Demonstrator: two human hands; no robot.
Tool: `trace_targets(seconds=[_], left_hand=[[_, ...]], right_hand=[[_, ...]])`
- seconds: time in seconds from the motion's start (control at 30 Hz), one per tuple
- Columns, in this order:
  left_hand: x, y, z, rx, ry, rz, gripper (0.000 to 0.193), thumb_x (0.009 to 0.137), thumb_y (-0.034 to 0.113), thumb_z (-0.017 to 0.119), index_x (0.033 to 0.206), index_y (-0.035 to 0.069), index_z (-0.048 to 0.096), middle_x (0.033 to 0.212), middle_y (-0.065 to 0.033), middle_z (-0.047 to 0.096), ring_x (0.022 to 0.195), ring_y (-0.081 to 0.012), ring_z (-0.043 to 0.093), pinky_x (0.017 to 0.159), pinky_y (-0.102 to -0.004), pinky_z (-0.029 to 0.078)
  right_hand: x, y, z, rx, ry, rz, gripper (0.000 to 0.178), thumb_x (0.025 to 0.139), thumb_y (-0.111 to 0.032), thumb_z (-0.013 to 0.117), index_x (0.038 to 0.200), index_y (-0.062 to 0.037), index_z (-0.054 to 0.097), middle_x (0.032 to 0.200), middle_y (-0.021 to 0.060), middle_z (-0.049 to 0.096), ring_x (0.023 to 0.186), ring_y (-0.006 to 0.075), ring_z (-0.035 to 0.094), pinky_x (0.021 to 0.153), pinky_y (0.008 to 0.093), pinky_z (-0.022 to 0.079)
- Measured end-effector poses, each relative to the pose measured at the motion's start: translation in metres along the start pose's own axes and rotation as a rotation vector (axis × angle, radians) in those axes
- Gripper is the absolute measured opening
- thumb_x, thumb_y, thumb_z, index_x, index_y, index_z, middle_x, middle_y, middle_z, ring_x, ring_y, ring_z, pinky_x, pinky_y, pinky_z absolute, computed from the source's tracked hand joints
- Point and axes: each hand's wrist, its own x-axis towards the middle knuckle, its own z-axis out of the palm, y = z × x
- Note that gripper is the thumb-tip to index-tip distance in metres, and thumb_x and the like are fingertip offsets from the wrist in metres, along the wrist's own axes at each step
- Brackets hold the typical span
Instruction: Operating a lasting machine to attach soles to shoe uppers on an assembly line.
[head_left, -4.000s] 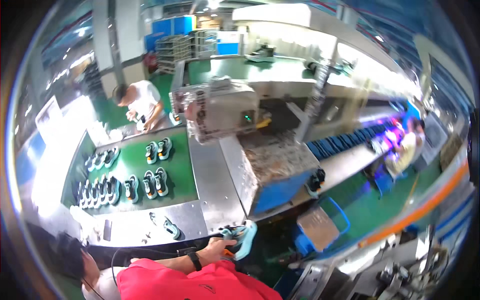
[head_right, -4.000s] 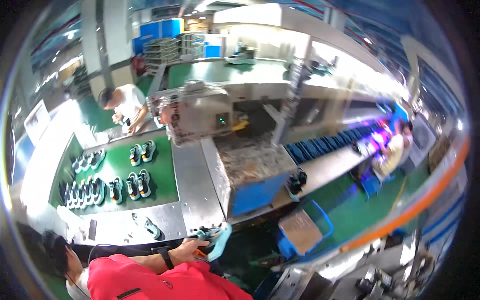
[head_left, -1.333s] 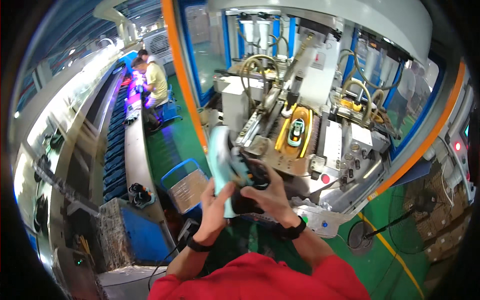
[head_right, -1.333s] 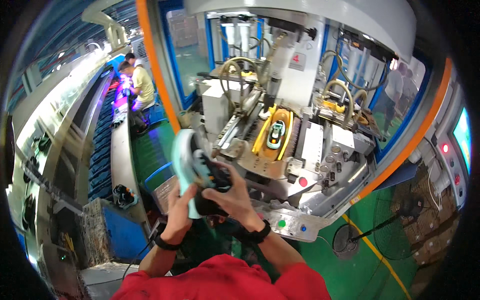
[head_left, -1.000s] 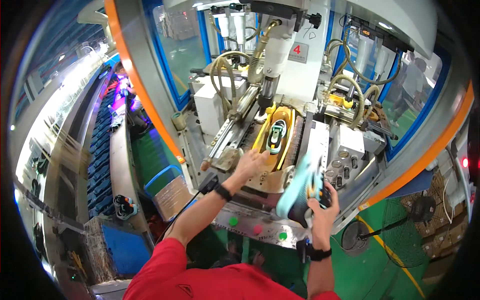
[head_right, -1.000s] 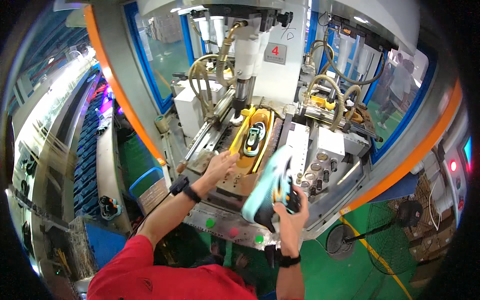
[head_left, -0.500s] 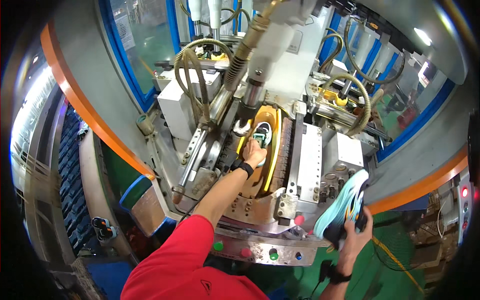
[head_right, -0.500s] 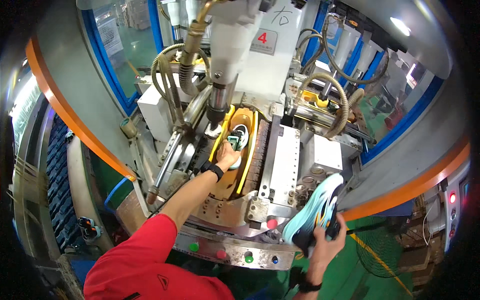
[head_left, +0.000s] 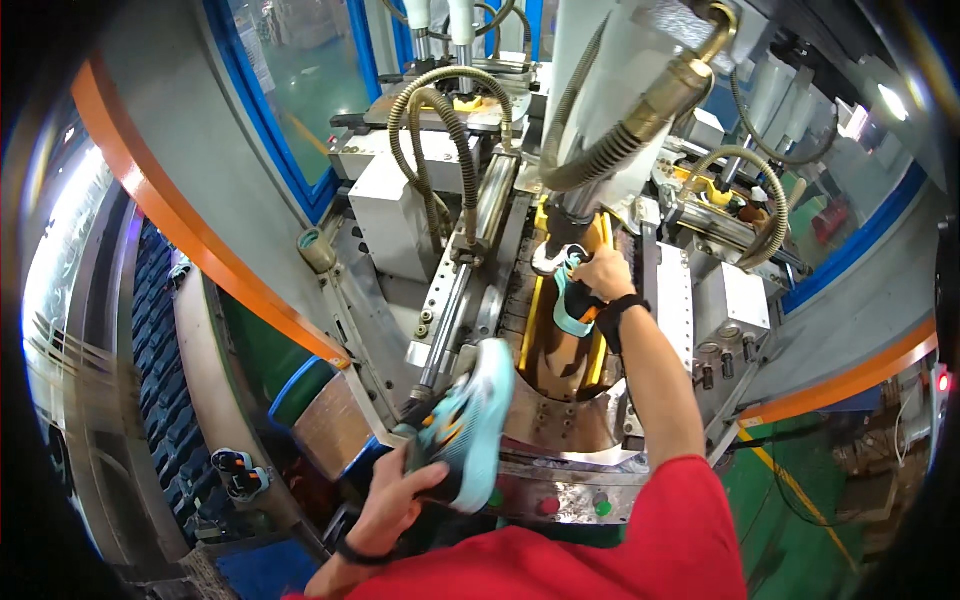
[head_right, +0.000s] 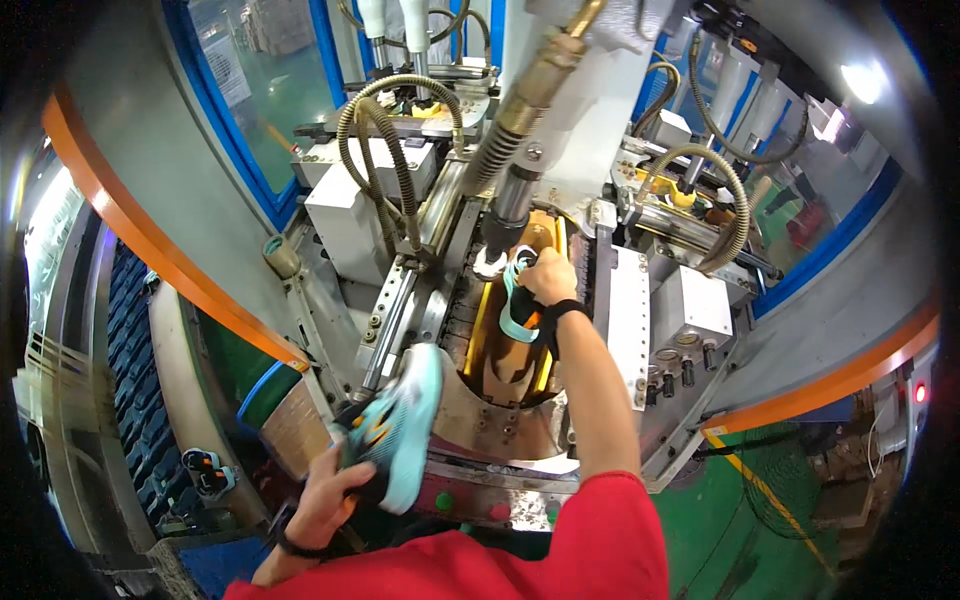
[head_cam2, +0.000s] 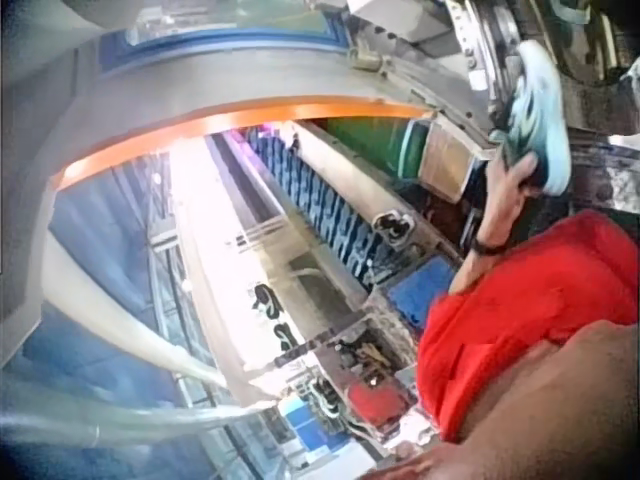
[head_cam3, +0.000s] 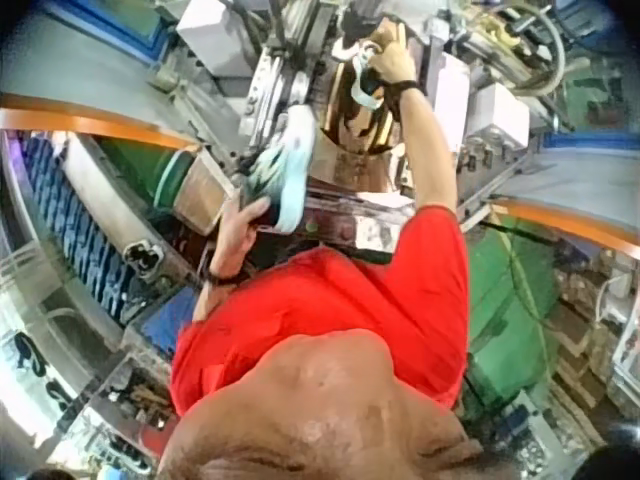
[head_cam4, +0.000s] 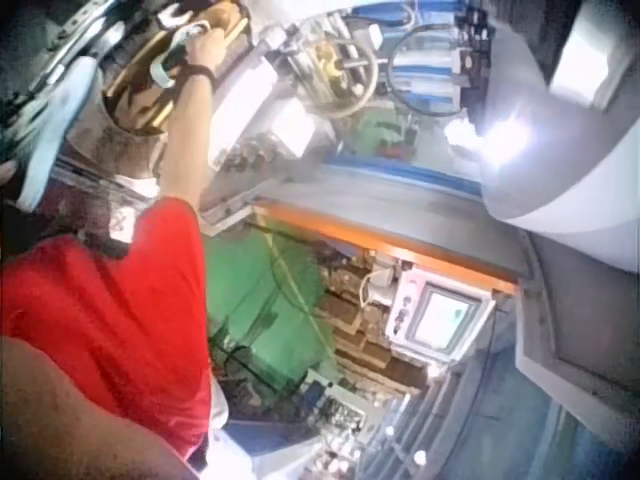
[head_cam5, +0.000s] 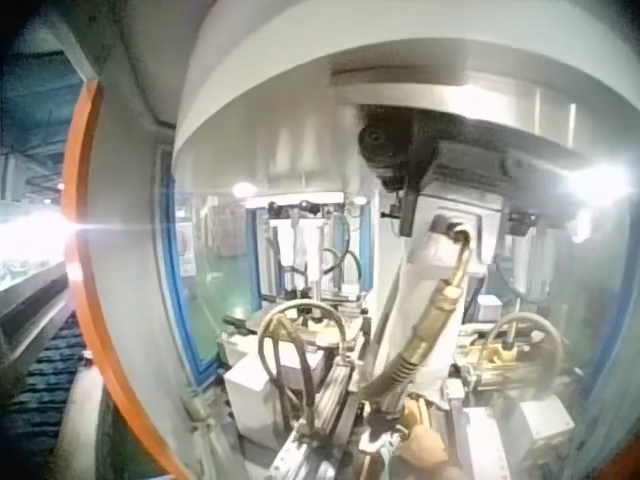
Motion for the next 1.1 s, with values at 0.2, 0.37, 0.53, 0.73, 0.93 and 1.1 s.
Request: trace_targets(seconds=[0.2, 0.37, 0.53, 0.73, 0.93, 1.1], left_hand=[[-0.084, -0.001, -0.065, -0.156, 0.292, 0.271, 0.050, 0.079, 0.003, 0.067, 0.125, -0.007, 0.050, 0.110, -0.0139, 0.065, 0.096, -0.0223, 0.068, 0.082, -0.0324, 0.057], [-0.110, -0.043, -0.087, -0.289, 0.624, 0.337, 0.035, 0.083, 0.004, 0.063, 0.117, -0.004, 0.056, 0.099, -0.0111, 0.067, 0.082, -0.0205, 0.069, 0.070, -0.0316, 0.059], [-0.121, -0.062, -0.082, -0.307, 0.586, 0.317, 0.026, 0.088, 0.012, 0.061, 0.111, 0.002, 0.059, 0.101, -0.0105, 0.067, 0.086, -0.0247, 0.069, 0.068, -0.0367, 0.059], [-0.110, -0.073, -0.055, -0.296, 0.482, 0.220, 0.027, 0.087, 0.015, 0.064, 0.111, 0.003, 0.059, 0.102, -0.0097, 0.067, 0.092, -0.0253, 0.068, 0.076, -0.0394, 0.057], [-0.123, -0.076, -0.026, -0.264, 0.524, 0.202, 0.028, 0.087, 0.015, 0.064, 0.113, 0.006, 0.059, 0.103, -0.0084, 0.067, 0.092, -0.0248, 0.068, 0.077, -0.0414, 0.056], [-0.126, -0.102, -0.045, -0.342, 0.451, 0.161, 0.036, 0.084, 0.008, 0.067, 0.118, 0.005, 0.058, 0.110, -0.0110, 0.063, 0.100, -0.0259, 0.064, 0.085, -0.0405, 0.053]], right_hand=[[0.022, -0.004, 0.088, -0.148, 0.368, -0.016, 0.031, 0.074, -0.016, 0.066, 0.099, -0.0006, 0.054, 0.089, 0.0220, 0.069, 0.083, 0.0379, 0.069, 0.076, 0.0448, 0.055], [-0.033, -0.009, 0.066, 0.045, 0.239, -0.088, 0.059, 0.078, -0.018, 0.067, 0.125, 0.0015, 0.038, 0.109, 0.0281, 0.059, 0.099, 0.0446, 0.060, 0.084, 0.0503, 0.050], [-0.221, -0.035, 0.058, 0.368, 0.341, -0.674, 0.029, 0.076, -0.008, 0.062, 0.104, -0.0033, 0.058, 0.092, 0.0172, 0.060, 0.089, 0.0356, 0.060, 0.075, 0.0444, 0.050], [-0.333, 0.025, 0.212, 0.341, -0.062, -0.704, 0.030, 0.077, -0.019, 0.067, 0.104, -0.0083, 0.059, 0.096, 0.0109, 0.058, 0.086, 0.0306, 0.061, 0.072, 0.0417, 0.054], [-0.337, 0.066, 0.296, 0.257, -0.097, -0.822, 0.022, 0.082, -0.019, 0.060, 0.101, -0.0082, 0.055, 0.102, 0.0098, 0.052, 0.107, 0.0288, 0.053, 0.076, 0.0417, 0.054], [-0.325, 0.071, 0.288, 0.294, -0.234, -0.765, 0.031, 0.085, -0.023, 0.058, 0.112, -0.0065, 0.056, 0.115, 0.0155, 0.053, 0.117, 0.0337, 0.049, 0.089, 0.0420, 0.050]])
